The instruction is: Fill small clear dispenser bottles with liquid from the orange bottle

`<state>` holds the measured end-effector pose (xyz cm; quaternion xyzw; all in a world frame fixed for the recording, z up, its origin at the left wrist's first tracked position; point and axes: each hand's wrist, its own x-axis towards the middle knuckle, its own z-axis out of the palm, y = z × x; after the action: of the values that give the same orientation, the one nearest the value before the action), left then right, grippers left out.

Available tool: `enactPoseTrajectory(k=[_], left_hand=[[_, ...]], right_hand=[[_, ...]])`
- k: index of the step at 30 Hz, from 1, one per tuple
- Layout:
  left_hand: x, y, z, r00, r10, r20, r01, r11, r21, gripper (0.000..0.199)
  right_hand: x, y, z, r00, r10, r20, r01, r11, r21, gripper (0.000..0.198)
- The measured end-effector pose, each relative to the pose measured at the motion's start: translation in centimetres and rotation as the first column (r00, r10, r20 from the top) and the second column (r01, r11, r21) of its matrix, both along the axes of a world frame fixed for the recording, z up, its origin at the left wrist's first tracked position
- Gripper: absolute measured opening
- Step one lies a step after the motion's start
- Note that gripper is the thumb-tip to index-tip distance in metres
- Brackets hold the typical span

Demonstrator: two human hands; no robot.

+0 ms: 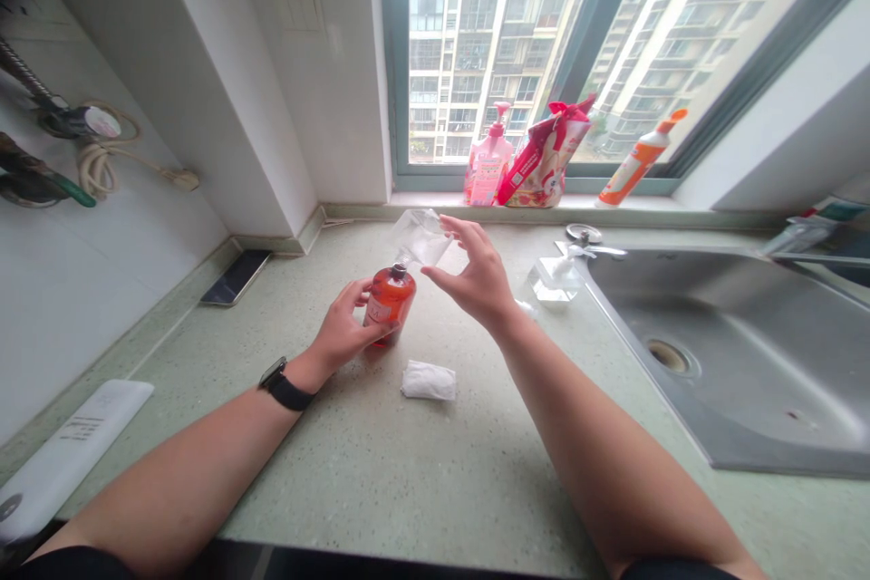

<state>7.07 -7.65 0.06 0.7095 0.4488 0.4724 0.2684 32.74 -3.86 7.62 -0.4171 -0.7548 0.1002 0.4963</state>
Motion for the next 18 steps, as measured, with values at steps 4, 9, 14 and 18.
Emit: enactPoseTrajectory(k=[4,9,14,18], left_hand=[[-0.02,0.03,-0.12,1.000,-0.004,-0.005,0.004,1.000,-0.001,0.070],[-0.02,-0.02,-0.05,1.000,-0.006,-0.005,0.006,1.000,0.002,0.070],[-0.01,-0.07,0.05,1.000,-0.015,0.003,0.015,1.000,-0.008,0.070],[-0.03,-0.11,0.05,1.000,-0.027,0.003,0.027,1.000,0.001,0.068]], right_hand=[[-0.11,-0.28,0.35,0.998,-0.022,0.054,0.019,0.998,0.056,0.070],[-0.29,-0.65,0.60,0.995,-0.037,0.089,0.025,0.991,0.132,0.069],[-0.33,-0.88,0.77,0.989,-0.061,0.132,0.044,0.990,0.133,0.071],[-0.34,-0.99,0.85,0.988,-0.055,0.146,0.033,0.987,0.155,0.073]])
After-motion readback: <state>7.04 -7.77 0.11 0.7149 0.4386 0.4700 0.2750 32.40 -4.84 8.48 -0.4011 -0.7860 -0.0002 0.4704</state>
